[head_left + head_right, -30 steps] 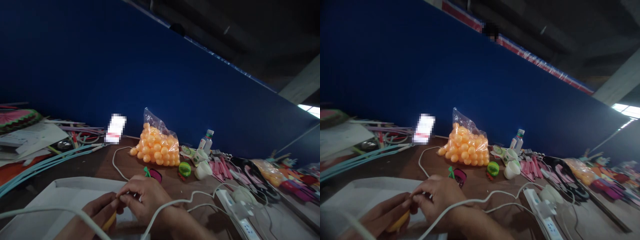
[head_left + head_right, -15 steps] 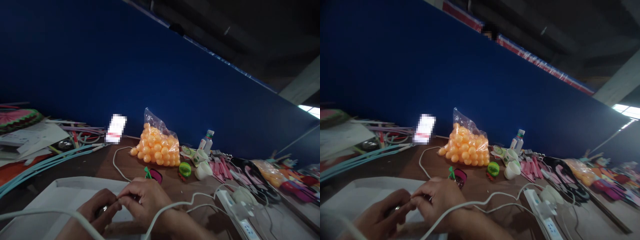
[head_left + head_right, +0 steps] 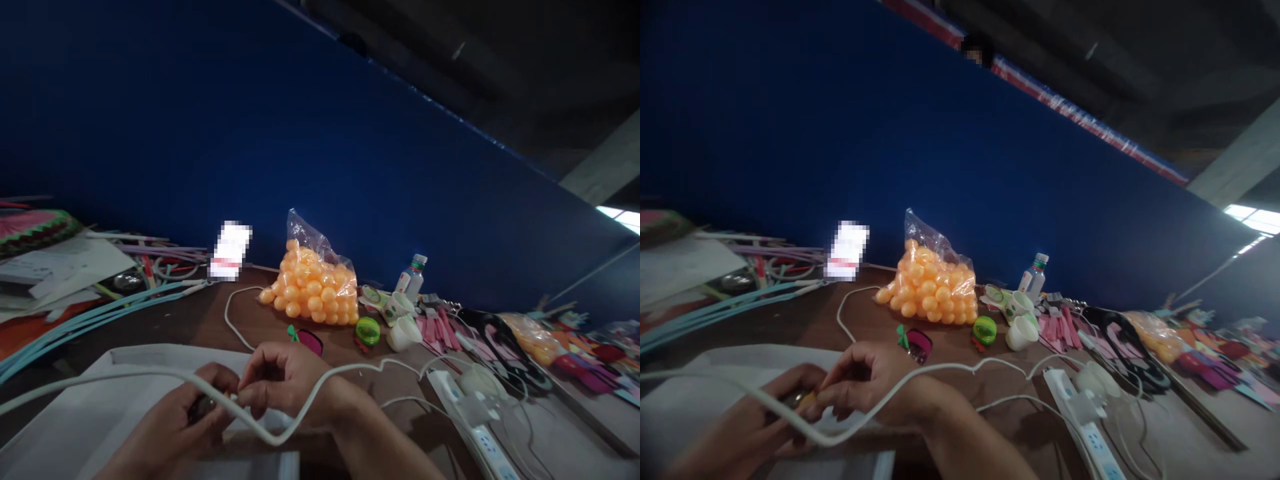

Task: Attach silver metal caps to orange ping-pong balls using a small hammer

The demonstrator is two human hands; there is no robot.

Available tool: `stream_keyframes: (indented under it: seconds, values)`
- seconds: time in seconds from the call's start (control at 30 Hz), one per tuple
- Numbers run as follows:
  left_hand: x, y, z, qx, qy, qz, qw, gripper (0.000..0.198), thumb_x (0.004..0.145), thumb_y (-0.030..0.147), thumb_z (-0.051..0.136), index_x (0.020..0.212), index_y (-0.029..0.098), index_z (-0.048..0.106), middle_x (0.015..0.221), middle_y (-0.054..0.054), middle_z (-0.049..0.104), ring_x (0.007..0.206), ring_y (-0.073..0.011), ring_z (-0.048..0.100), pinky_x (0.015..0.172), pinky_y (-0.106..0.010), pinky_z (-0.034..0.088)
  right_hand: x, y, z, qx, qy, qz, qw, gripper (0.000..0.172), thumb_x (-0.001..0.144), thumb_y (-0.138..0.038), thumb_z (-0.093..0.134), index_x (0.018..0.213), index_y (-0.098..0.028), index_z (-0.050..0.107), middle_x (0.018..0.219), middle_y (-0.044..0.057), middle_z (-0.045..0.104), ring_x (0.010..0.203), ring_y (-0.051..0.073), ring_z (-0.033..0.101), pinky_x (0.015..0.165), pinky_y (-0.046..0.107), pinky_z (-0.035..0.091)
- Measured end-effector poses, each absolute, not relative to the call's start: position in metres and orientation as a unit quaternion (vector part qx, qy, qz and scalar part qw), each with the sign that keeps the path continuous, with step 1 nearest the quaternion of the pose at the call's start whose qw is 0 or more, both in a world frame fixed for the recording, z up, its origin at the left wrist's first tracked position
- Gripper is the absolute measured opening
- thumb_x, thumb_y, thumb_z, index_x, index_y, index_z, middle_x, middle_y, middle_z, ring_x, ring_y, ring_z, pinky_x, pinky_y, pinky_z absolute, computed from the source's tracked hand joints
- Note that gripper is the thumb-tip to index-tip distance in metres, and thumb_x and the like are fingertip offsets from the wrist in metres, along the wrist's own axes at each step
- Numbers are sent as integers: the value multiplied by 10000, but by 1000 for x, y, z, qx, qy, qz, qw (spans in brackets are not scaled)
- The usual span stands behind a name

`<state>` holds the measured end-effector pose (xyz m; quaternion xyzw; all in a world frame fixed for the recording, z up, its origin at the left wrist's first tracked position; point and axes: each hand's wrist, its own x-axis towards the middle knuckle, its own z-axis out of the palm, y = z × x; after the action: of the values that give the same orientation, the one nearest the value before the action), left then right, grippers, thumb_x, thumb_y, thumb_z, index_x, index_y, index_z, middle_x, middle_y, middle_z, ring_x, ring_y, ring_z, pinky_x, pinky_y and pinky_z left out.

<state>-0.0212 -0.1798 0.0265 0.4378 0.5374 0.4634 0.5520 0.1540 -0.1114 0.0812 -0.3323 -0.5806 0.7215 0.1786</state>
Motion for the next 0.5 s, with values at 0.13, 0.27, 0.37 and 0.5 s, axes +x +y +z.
stream_keyframes:
  seconds: [0.13,0.27,0.37,0.5]
  values:
    - [-25,-179,32,492,526,474,507,193,701,430,769,725,256,688,679,2,677,619,-178,572,558,-246,461,154,-110,83,-304,-570,740,186,482,568,-451,929,815,-156,639,689,-33,647,584,80,578,565,200,444]
    - [-21,-180,42,502,520,485,492,210,729,427,756,746,231,683,759,-8,712,731,-201,630,602,-243,486,154,-108,84,-283,-576,745,184,465,656,-495,873,853,-160,618,688,-39,631,573,76,578,563,197,453]
    - [-20,-180,52,449,546,496,504,315,665,403,827,876,208,701,737,9,723,688,-185,648,592,-232,504,153,-109,89,-298,-605,706,215,373,747,-455,813,900,-163,640,696,-42,622,562,67,561,551,190,440]
    - [-24,-182,64,288,520,529,605,567,705,361,824,1228,228,650,1021,-31,793,913,-233,737,738,-258,576,152,-111,96,-323,-651,633,267,223,817,-368,740,862,-164,660,667,-49,598,568,67,547,563,193,450]
